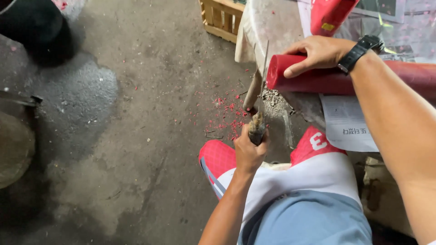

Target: Trimming the end of a red cylindrical food item with a knife and wrapping it in clear plastic film secured with tape.

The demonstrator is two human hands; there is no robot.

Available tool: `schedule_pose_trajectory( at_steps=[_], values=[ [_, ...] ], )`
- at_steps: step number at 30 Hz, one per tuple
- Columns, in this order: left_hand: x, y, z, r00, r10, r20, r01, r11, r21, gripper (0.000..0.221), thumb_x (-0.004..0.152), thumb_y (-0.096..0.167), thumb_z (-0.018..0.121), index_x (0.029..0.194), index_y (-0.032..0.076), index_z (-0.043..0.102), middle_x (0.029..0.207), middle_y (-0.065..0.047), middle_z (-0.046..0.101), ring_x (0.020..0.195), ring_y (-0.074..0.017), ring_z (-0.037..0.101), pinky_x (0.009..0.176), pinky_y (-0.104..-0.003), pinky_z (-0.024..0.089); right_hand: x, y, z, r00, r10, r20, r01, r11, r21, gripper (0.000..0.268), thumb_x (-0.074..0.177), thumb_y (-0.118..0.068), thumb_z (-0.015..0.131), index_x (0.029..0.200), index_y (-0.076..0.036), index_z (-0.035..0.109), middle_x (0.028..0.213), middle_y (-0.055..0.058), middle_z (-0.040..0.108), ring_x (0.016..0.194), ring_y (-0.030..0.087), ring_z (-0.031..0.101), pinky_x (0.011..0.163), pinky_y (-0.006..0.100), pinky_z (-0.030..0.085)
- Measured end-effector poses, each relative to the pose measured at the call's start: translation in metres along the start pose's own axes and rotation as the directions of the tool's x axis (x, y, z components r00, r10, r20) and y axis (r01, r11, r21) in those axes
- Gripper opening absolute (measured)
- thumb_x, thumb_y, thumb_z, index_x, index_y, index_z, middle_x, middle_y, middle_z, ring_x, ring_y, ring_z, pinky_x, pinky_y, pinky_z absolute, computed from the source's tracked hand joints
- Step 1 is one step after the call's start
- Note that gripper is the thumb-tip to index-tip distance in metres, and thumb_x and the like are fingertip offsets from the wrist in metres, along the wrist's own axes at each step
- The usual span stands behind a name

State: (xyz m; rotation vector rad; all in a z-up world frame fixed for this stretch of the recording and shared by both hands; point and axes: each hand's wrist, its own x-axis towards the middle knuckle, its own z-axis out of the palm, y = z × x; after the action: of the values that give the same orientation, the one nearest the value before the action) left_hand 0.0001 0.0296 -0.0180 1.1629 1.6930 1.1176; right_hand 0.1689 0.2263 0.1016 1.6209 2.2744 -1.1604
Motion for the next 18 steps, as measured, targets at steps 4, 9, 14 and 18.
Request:
schedule_pose_trajectory(
  at_steps=[4,9,14,18],
  values=[
    [0.005,-0.019,0.003,0.992,-0.043,0.116,0.036,0.998,0.060,0.029,0.062,0.029,0.064,0.079,0.011,0.050,0.058,-0.021,0.056,0.065,-0.0396,0.059,0.055,-0.046,0.042,-0.009,-0.007,0.005,0.999,-0.017,-0.038,0.017,1.000,0.008,0.053,0.056,-0.034,0.076,0.103,-0.013,0.064,0.092,0.012,0.064,0.086,0.025,0.057,0.079,0.037,0.043],
    [-0.008,-0.014,0.000,0.997,-0.035,0.070,0.034,0.999,0.014,0.025,0.064,0.027,0.064,0.076,0.010,0.050,0.056,-0.021,0.055,0.060,-0.0396,0.059,0.051,-0.043,0.044,-0.016,-0.011,0.011,0.989,-0.122,-0.082,0.117,0.991,-0.059,0.062,0.056,-0.040,0.072,0.109,-0.012,0.058,0.104,0.015,0.059,0.098,0.031,0.055,0.084,0.040,0.042],
    [-0.001,-0.005,0.001,0.997,-0.038,0.062,0.037,0.999,0.016,0.027,0.064,0.032,0.064,0.076,0.014,0.049,0.055,-0.017,0.055,0.060,-0.0358,0.060,0.051,-0.040,0.044,-0.032,-0.022,0.021,0.966,-0.217,-0.143,0.185,0.960,-0.212,0.066,0.056,-0.046,0.071,0.111,-0.013,0.054,0.106,0.011,0.055,0.100,0.030,0.052,0.085,0.041,0.042],
    [0.005,-0.015,0.002,0.989,-0.014,0.149,0.008,0.999,0.040,0.027,0.062,0.027,0.064,0.079,0.010,0.052,0.058,-0.020,0.056,0.063,-0.0393,0.060,0.054,-0.044,0.044,-0.037,-0.023,0.022,0.957,-0.234,-0.173,0.192,0.954,-0.232,0.072,0.057,-0.052,0.067,0.113,-0.009,0.052,0.108,0.012,0.053,0.103,0.030,0.051,0.089,0.041,0.040]
  ],
)
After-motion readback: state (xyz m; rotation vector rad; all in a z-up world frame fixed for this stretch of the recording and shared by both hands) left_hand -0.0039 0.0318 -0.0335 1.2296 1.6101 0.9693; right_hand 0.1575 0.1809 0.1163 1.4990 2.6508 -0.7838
